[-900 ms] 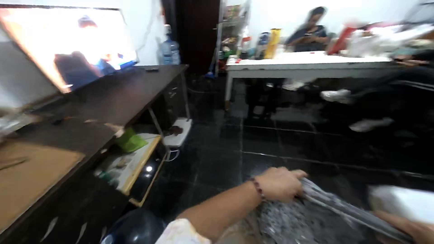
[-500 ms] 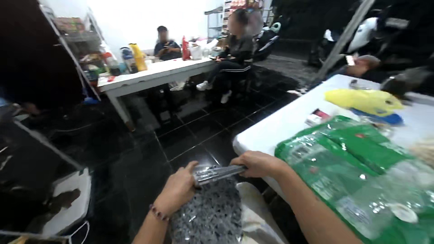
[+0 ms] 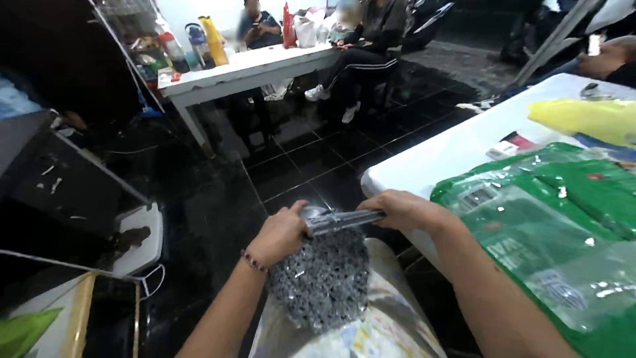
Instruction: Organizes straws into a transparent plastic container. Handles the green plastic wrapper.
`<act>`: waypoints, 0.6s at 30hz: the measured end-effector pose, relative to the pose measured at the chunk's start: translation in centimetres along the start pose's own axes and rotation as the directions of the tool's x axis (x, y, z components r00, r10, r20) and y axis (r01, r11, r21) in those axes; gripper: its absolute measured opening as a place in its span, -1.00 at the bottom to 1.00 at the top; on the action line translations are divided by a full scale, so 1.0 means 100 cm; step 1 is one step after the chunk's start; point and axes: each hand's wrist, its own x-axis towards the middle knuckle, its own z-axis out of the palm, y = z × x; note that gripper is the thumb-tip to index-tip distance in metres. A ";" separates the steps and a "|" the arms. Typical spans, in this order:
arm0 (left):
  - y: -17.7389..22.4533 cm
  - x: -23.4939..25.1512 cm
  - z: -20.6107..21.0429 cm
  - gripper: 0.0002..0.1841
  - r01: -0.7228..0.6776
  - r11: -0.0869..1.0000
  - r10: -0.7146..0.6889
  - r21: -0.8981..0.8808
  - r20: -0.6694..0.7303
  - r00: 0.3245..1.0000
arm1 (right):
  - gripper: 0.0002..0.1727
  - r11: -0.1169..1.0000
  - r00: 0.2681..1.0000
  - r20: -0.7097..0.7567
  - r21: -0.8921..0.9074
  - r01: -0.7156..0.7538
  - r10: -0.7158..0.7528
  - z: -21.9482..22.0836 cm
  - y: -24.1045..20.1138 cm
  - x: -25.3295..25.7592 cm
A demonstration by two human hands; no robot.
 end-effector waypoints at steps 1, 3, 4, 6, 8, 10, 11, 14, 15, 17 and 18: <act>0.000 0.000 0.000 -0.76 0.000 1.000 0.000 0.000 0.002 1.000 | -0.64 1.000 1.000 -0.008 -0.007 -0.005 0.005 0.001 0.000 0.000; 0.000 -0.001 0.000 -0.76 0.001 1.000 -0.001 0.002 0.007 1.000 | -0.64 0.999 1.000 -0.007 -0.026 -0.024 0.024 0.000 -0.001 0.000; 0.001 -0.001 0.000 -0.77 0.000 1.000 0.000 0.003 0.004 1.000 | -0.64 0.999 1.000 -0.004 -0.035 -0.031 0.031 0.000 -0.001 0.000; 0.001 -0.001 0.000 -0.77 -0.005 1.000 0.005 0.003 -0.003 1.000 | -0.63 0.998 0.999 -0.007 -0.045 -0.038 0.037 -0.001 -0.001 0.001; 0.000 0.000 0.001 -0.76 -0.010 1.000 0.010 0.003 -0.004 1.000 | -0.66 0.999 0.999 -0.025 -0.041 -0.030 0.029 -0.001 -0.001 0.002; -0.001 0.002 0.002 -0.76 -0.018 1.000 0.018 0.007 -0.006 1.000 | -0.66 0.999 0.999 -0.034 -0.034 -0.030 0.029 -0.002 0.000 0.005; -0.002 0.004 0.003 -0.77 -0.021 1.000 0.021 0.016 -0.008 1.000 | -0.66 0.999 0.999 -0.030 -0.036 -0.036 0.035 -0.003 0.000 0.006; -0.005 0.005 0.004 -0.79 -0.035 0.999 0.036 0.018 -0.018 0.999 | -0.67 0.997 0.999 -0.037 -0.059 -0.041 0.039 -0.004 0.001 0.009; -0.005 0.006 0.004 -0.79 -0.034 0.999 0.034 0.016 -0.018 0.999 | -0.68 0.996 0.998 -0.035 -0.075 -0.055 0.053 -0.005 0.000 0.010; -0.005 0.007 0.003 -0.78 -0.028 0.999 0.029 0.023 -0.009 1.000 | -0.68 0.990 0.996 -0.035 -0.113 -0.086 0.082 -0.006 -0.003 0.010; -0.005 0.008 0.003 -0.77 -0.024 0.999 0.024 0.026 0.002 1.000 | -0.68 0.986 0.994 -0.035 -0.128 -0.110 0.106 -0.006 -0.006 0.009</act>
